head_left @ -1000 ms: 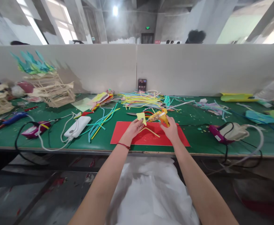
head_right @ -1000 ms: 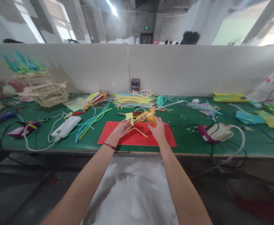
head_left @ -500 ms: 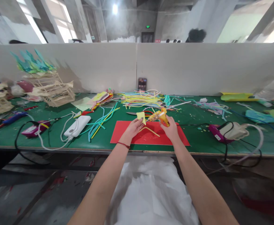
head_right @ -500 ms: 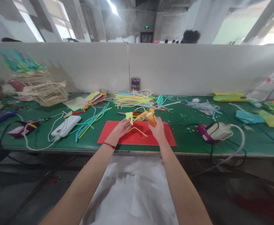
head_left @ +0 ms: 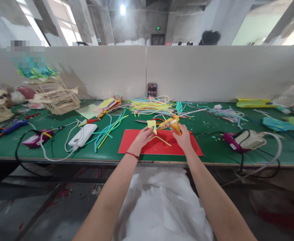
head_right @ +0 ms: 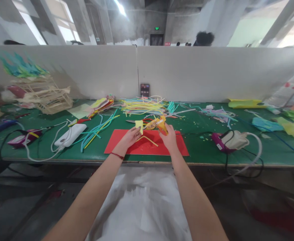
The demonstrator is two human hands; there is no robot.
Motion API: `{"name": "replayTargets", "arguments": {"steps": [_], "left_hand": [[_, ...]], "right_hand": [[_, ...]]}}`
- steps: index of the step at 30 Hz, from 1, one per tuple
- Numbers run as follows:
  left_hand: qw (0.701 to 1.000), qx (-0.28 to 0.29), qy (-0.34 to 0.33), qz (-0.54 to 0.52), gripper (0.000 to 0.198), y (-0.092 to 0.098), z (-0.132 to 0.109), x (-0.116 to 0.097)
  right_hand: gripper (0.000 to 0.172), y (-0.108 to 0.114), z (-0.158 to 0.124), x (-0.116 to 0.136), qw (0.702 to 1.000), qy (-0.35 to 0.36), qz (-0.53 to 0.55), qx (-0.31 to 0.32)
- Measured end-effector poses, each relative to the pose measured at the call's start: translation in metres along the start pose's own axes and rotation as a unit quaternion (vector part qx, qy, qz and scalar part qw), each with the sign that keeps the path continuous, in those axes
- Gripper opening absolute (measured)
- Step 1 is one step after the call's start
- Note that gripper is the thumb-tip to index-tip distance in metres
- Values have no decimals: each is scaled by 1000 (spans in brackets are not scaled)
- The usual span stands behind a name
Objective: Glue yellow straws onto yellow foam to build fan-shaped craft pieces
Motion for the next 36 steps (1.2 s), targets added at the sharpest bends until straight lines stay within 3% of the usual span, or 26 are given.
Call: {"name": "replayTargets", "arguments": {"steps": [5, 14, 36], "left_hand": [[1000, 16, 7, 9, 7, -4, -1, 1], [1000, -18, 2, -19, 11, 2, -3, -1], [1000, -7, 9, 9, 13, 3, 0, 2]], "right_hand": [[44, 2, 1, -1, 1000, 1, -2, -9], [45, 1, 0, 0, 1000, 6, 3, -10], [42, 2, 1, -3, 1000, -3, -4, -17]]}}
Point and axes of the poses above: each hand's wrist, its own z-axis towards the middle knuckle, its own y-axis out of the back of the hand, x = y × z, the point moved 10 cm from there along z, towards the middle knuckle, and after that the axes turned 9 degrees about x, right-handed, at the moved point
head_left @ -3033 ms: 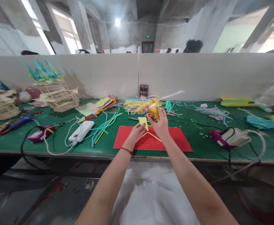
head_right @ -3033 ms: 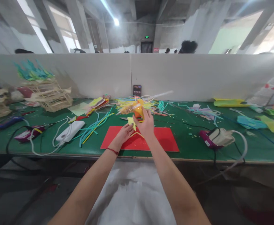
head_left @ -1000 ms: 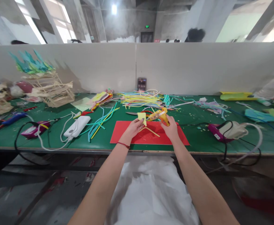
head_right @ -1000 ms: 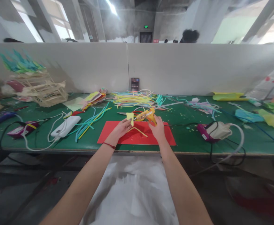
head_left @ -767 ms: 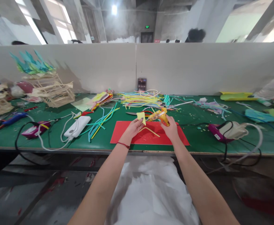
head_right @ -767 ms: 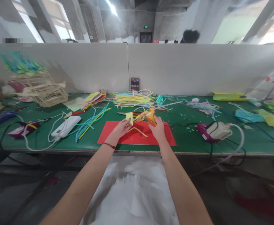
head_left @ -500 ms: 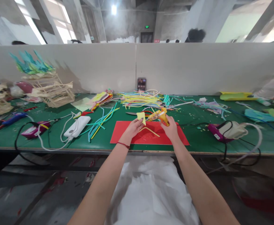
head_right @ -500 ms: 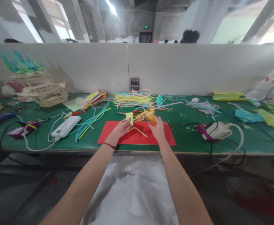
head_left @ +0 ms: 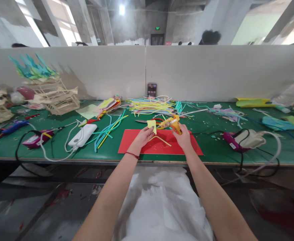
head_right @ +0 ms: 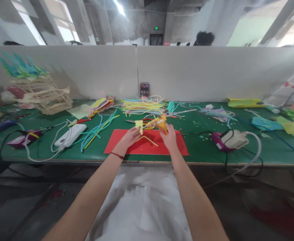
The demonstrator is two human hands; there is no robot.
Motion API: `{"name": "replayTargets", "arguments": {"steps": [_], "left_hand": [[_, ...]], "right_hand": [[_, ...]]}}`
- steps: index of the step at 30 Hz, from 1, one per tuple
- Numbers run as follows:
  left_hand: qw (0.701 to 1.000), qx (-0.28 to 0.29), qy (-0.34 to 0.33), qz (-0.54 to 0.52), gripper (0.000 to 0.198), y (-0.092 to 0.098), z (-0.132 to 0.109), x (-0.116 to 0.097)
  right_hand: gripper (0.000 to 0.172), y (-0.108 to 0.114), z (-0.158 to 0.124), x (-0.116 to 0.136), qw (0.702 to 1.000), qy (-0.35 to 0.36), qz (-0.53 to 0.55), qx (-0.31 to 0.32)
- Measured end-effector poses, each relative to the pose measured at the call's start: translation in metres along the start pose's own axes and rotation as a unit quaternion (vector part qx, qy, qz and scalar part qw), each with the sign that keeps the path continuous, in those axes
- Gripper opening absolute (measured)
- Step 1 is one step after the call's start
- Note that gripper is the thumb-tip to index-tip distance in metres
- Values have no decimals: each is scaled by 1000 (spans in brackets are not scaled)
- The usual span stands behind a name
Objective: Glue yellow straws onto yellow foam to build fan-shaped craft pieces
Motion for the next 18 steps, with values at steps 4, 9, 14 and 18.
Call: {"name": "replayTargets", "arguments": {"steps": [4, 9, 14, 18], "left_hand": [[1000, 10, -1, 6, 8, -3, -1, -1], [1000, 25, 1, 11, 7, -7, -2, -1], [999, 34, 5, 20, 9, -9, -2, 0], [999, 42, 8, 25, 9, -11, -3, 0]], "right_hand": [[43, 1, 0, -1, 1000, -4, 4, -4], [42, 2, 0, -2, 1000, -5, 8, -9], [42, 2, 0, -4, 1000, -9, 14, -12], [43, 3, 0, -5, 1000, -13, 17, -16]]}}
Point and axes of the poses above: each hand's wrist, its own z-axis towards the middle knuckle, its own y-axis out of the back of the hand, x = y × z, the point moved 10 cm from there along z, towards the middle knuckle, and after that the axes turned 9 degrees about x, right-handed, at the moved point
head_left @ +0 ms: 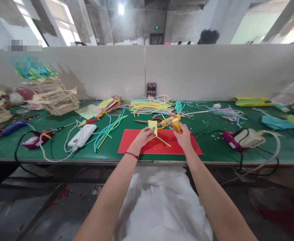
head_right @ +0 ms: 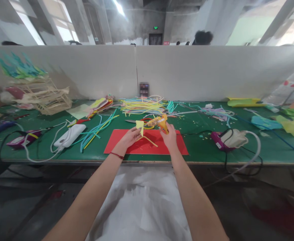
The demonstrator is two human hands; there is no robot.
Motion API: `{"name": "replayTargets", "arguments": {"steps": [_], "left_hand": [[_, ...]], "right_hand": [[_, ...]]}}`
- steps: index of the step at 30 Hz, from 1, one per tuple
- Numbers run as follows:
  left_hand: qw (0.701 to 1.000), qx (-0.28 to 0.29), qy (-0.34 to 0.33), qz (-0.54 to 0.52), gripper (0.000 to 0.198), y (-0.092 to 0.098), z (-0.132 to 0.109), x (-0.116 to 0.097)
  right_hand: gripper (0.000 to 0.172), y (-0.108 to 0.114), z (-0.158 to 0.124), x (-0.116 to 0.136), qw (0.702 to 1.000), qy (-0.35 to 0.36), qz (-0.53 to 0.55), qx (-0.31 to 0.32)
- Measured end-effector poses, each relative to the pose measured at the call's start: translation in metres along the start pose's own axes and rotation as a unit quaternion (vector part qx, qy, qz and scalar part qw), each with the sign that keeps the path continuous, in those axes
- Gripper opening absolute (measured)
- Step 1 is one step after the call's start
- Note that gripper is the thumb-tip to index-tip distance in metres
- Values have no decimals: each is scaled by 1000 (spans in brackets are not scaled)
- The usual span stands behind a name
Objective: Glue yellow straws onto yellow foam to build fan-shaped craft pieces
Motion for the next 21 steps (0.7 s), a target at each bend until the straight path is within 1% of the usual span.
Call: {"name": "replayTargets", "arguments": {"steps": [5, 11, 17, 21], "left_hand": [[1000, 3, 6, 10, 12, 0, 0, 1], [1000, 8, 9, 23, 12, -1, 1, 1], [1000, 17, 4, 26, 14, -3, 1, 1], [999, 19, 4, 27, 14, -3, 2, 1]], "right_hand": [[42, 0, 0, -3, 1000, -3, -7, -1], [42, 1, 0, -8, 1000, -7, -11, -18], [42, 4, 0, -6, 999, -1, -20, -31], [44, 6, 0, -8, 999, -10, -18, -39]]}}
Point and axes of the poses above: each hand's wrist, its own z-axis towards the middle knuckle, its own y-axis out of the back of the hand, x = y × z, the point moved 10 cm from there along z, towards the middle knuckle, and after that the axes turned 9 degrees about x, right-handed, at the moved point
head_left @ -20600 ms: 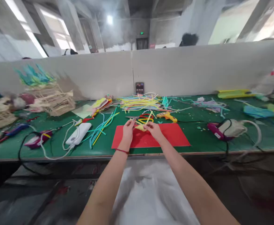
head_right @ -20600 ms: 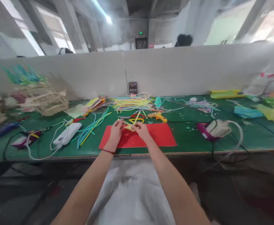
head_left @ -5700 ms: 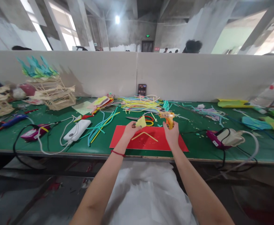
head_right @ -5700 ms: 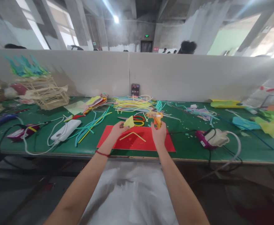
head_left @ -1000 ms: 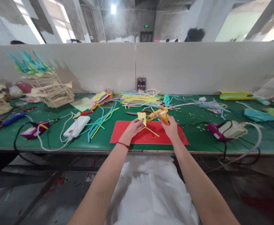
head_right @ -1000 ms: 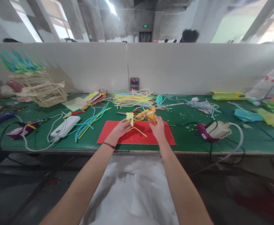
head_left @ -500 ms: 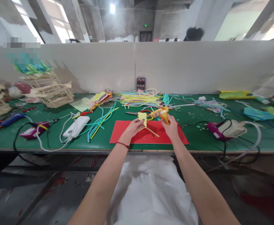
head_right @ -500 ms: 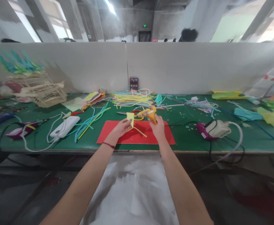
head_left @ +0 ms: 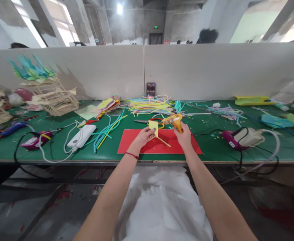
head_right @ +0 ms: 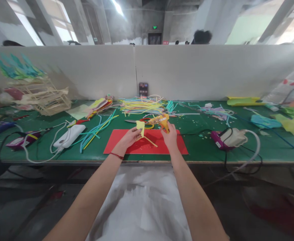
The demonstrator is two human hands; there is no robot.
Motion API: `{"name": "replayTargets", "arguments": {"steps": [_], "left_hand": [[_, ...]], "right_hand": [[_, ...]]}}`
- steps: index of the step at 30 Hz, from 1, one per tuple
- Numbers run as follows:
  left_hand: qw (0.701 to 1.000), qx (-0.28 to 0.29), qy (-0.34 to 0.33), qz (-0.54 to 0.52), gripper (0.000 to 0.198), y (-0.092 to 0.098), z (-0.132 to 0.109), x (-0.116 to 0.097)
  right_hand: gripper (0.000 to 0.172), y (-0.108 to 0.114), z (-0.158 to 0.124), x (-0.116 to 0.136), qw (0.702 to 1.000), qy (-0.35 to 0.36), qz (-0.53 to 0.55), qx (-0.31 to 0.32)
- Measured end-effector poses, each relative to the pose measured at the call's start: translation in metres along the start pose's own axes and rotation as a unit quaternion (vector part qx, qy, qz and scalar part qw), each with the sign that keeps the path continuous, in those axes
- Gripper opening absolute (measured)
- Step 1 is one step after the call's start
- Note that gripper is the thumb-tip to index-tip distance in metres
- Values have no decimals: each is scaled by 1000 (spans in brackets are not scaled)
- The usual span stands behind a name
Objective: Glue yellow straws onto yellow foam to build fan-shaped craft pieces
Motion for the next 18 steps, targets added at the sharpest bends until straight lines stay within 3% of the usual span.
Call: {"name": "replayTargets", "arguments": {"steps": [18], "left_hand": [[1000, 11, 2, 20, 11, -2, -1, 0]], "right_hand": [[45, 2, 0, 3, 1000, -1, -10, -2]]}}
Point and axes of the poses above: each hand's wrist, its own z-axis towards the middle knuckle, its own y-axis out of the back of the hand, x = y × z, the point moved 10 cm from there along z, towards the middle knuckle, and after that the axes turned 9 degrees about x, right-handed, at the moved point
